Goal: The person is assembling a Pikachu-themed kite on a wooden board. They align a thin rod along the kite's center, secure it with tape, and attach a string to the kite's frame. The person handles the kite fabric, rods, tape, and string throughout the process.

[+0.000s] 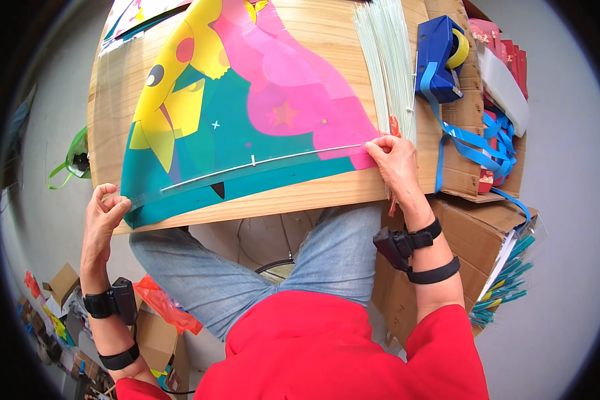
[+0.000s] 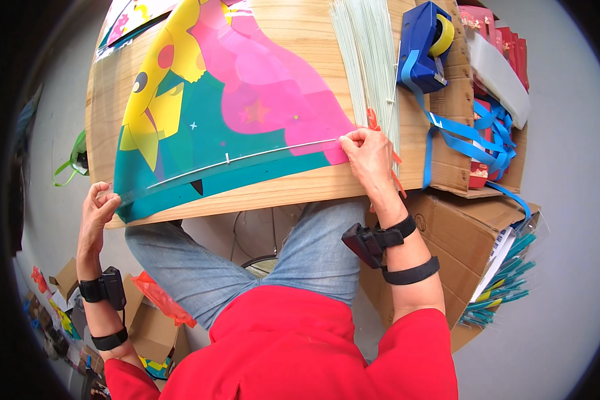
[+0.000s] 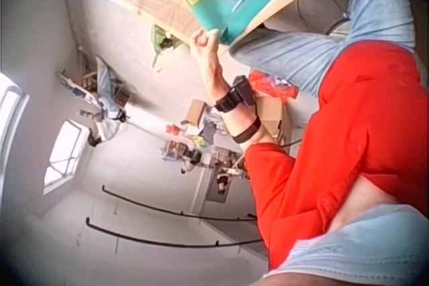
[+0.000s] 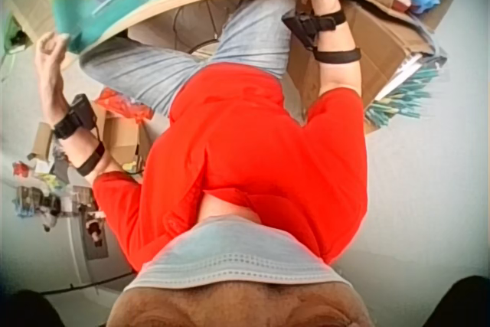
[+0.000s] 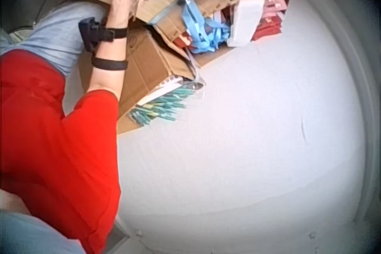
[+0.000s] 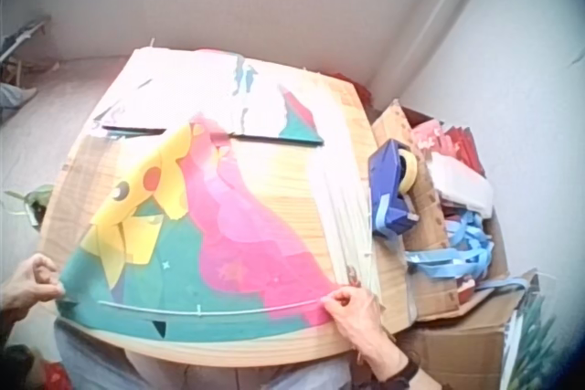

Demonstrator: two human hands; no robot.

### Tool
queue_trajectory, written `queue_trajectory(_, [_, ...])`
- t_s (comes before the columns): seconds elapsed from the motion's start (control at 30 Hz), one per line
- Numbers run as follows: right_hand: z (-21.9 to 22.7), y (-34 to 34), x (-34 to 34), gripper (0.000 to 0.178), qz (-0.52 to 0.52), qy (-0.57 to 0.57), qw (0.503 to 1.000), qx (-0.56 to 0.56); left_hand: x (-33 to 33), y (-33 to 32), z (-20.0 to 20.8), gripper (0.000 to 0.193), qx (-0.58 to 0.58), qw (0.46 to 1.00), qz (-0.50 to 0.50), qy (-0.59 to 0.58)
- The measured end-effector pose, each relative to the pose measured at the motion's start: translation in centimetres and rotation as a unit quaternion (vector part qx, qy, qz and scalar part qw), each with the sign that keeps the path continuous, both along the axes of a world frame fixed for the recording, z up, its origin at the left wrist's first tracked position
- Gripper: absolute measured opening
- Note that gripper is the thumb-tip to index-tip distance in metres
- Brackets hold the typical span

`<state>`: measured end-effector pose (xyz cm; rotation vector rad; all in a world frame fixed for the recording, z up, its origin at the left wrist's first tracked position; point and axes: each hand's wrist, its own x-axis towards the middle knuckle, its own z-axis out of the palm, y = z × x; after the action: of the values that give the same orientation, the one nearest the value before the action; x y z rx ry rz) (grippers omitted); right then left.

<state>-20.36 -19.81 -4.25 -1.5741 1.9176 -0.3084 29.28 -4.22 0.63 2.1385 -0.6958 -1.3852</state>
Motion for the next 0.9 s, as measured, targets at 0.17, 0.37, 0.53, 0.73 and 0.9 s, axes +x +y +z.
queue_trajectory(0.17, [0.1,0.0,-0.2,0.022,-0.003,0.000,1.000,0.005,0.2,-0.2,-0.5,0.040,-0.003,1.000,-0.004,-0.001])
queue_trajectory(0.37, [-0.4,-0.1,-0.7,0.021,0.030,0.033,0.999,-0.011,-0.2,-0.5,-0.1,0.045,0.010,1.000,-0.003,0.000])
queue_trajectory(0.53, [-0.5,-0.3,-1.0,0.023,0.039,0.020,0.999,-0.013,-0.5,-0.3,-0.4,0.046,0.001,1.000,-0.007,-0.017])
queue_trajectory(0.73, [-0.4,-0.8,-1.6,0.023,0.066,0.018,0.998,-0.008,-0.6,-0.4,-0.4,0.051,0.000,1.000,-0.007,-0.012])
queue_trajectory(0.9, [-0.8,-0.9,-2.3,0.024,0.064,0.021,0.998,-0.002,-1.2,-0.8,-0.4,0.054,0.017,1.000,0.010,-0.021])
